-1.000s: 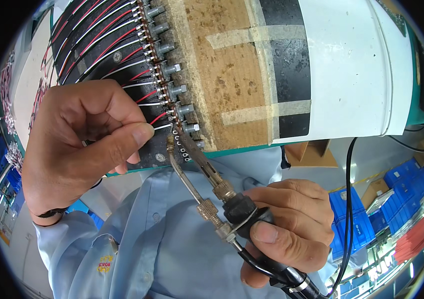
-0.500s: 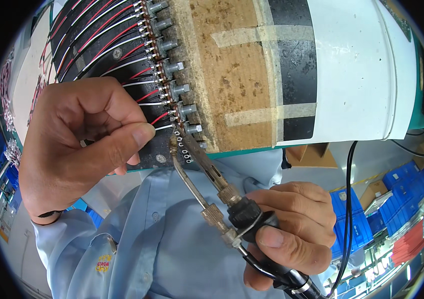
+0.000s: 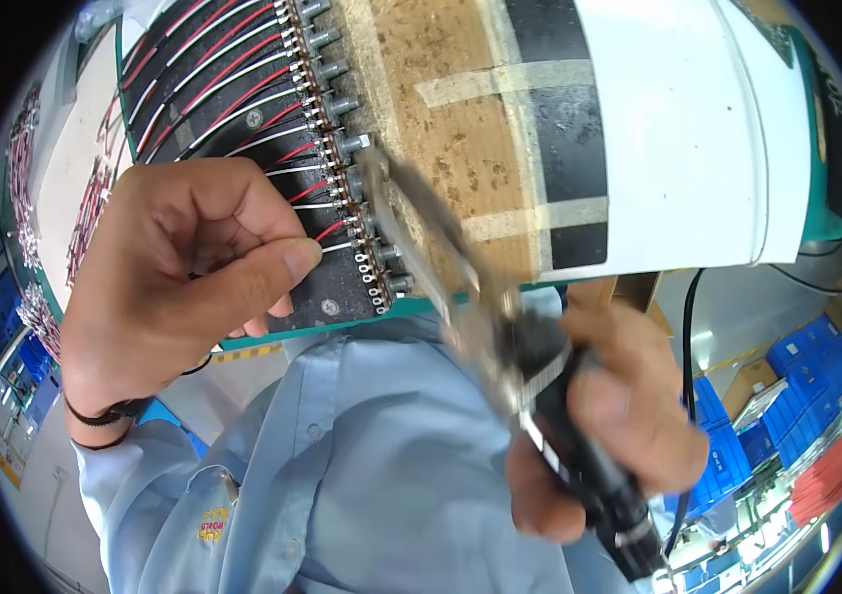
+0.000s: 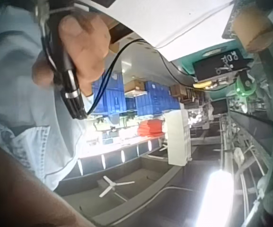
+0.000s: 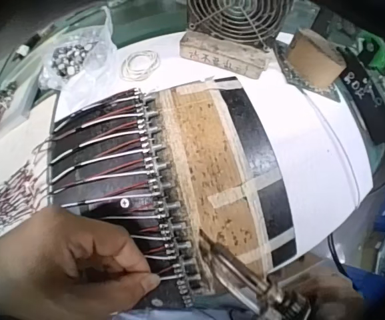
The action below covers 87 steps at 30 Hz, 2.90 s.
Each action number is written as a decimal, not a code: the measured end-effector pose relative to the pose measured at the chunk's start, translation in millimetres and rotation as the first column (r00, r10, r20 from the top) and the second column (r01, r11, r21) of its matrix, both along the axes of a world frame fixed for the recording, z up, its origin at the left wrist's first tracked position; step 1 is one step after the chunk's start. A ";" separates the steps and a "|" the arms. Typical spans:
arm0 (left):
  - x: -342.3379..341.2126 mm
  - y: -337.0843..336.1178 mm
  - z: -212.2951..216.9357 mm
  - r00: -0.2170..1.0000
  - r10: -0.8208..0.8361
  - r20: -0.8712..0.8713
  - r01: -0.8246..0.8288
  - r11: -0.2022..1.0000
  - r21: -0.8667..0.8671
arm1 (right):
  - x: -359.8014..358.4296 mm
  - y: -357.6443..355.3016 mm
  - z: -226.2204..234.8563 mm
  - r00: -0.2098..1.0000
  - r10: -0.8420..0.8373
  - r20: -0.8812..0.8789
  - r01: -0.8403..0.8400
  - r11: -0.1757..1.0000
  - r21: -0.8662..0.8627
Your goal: Soldering wires onto a connector and organizing small electronic components at a workbench.
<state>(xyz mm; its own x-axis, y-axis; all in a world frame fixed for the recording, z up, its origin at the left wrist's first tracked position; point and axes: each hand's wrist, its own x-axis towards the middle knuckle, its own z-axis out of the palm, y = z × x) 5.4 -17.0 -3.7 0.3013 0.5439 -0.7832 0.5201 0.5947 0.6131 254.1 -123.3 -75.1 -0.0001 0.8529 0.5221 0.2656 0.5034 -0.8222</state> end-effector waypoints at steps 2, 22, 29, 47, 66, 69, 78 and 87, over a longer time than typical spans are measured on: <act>1.5 2.8 3.7 0.999 -0.034 -0.038 0.033 0.999 -0.013 | -3.6 10.2 -7.5 0.999 0.012 -0.033 -0.013 1.000 -0.025; -147.7 -73.1 8.8 0.708 0.388 -0.590 0.402 0.465 0.789 | -37.4 44.3 -18.4 1.000 -0.001 0.005 0.002 0.999 -0.040; -204.0 -77.7 -34.8 0.871 0.303 -0.387 0.264 0.376 0.888 | -38.5 41.8 -19.0 0.997 -0.057 0.058 0.061 0.996 -0.068; -223.9 -88.5 -17.2 0.852 0.326 -0.411 0.257 0.423 0.869 | -35.7 39.6 -26.4 0.988 -0.094 0.126 0.099 0.994 -0.036; -83.6 -127.1 24.0 0.999 0.035 0.019 -0.037 0.635 0.772 | -85.6 -12.5 44.4 0.957 0.235 -0.171 -0.275 0.923 -0.269; -68.0 -121.4 23.2 0.999 -0.041 0.022 0.010 0.659 0.752 | -78.7 -9.6 50.6 0.953 0.262 -0.152 -0.291 0.931 -0.221; -19.1 -96.3 11.7 0.984 -0.091 0.150 -0.042 0.708 0.705 | -48.6 3.2 48.9 0.952 0.305 -0.034 -0.304 0.923 -0.238; -2.0 -71.0 23.0 0.886 0.172 0.431 -0.207 0.978 0.036 | -38.3 9.6 37.5 0.894 0.232 -0.384 -0.356 0.888 -0.292</act>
